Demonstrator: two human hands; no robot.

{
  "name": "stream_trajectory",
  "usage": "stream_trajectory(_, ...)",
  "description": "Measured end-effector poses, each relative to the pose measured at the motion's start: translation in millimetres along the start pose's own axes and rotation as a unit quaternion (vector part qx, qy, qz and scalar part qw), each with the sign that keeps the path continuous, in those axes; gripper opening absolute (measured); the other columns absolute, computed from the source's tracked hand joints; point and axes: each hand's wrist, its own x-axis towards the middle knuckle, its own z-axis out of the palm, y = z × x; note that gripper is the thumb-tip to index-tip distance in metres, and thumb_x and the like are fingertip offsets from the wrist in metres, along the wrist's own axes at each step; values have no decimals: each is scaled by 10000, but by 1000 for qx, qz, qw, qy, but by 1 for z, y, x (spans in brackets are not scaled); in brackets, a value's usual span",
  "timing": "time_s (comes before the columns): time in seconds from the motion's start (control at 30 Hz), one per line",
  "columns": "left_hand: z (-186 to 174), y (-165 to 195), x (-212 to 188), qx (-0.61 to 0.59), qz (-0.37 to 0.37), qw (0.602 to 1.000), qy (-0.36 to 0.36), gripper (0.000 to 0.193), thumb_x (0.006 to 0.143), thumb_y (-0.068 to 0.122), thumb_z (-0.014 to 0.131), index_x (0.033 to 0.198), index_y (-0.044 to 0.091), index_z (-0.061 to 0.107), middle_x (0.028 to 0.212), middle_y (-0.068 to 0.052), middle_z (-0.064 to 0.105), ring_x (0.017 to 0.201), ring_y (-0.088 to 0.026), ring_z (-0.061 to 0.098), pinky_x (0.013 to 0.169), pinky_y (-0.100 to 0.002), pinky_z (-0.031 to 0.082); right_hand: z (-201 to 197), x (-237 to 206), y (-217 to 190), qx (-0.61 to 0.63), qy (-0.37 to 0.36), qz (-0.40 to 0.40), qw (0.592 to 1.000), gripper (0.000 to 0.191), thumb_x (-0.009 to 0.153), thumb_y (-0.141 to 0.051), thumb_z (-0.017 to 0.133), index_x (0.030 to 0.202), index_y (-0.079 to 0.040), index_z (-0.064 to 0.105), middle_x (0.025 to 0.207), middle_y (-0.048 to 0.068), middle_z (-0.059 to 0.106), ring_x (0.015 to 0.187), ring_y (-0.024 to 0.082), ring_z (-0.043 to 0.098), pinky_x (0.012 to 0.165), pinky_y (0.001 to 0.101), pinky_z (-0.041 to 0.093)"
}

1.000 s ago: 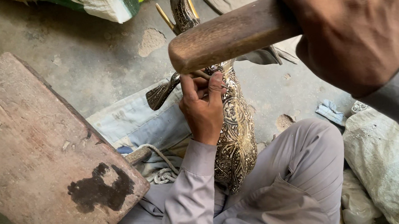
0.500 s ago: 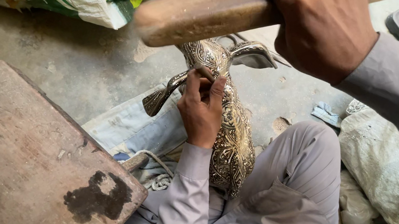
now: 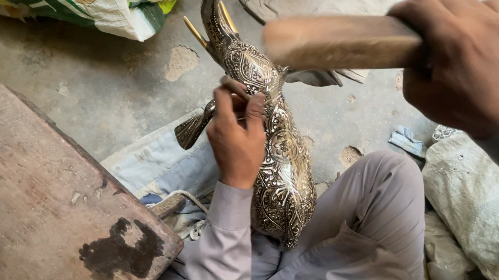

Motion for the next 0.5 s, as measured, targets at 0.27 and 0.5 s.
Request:
stream_trajectory(0.27,2,19,29,41,13,994,-103,429,948,315,729,1267,96,543,843,-112,774,770,-265,796,656,-380,587,13,-48,9,95,-21,159,982,462,735,37,634,1189,-28,684,938,213,712,823,405,695,745,470,533)
stream_trajectory(0.5,18,28,51,119,84,956,-255,479,860,210,798,1292,172,596,880,-163,768,867,-376,750,718,-470,569,49,-86,39,170,-53,262,948,566,739,-15,646,1302,-74,676,954,237,703,927,438,690,846,475,533)
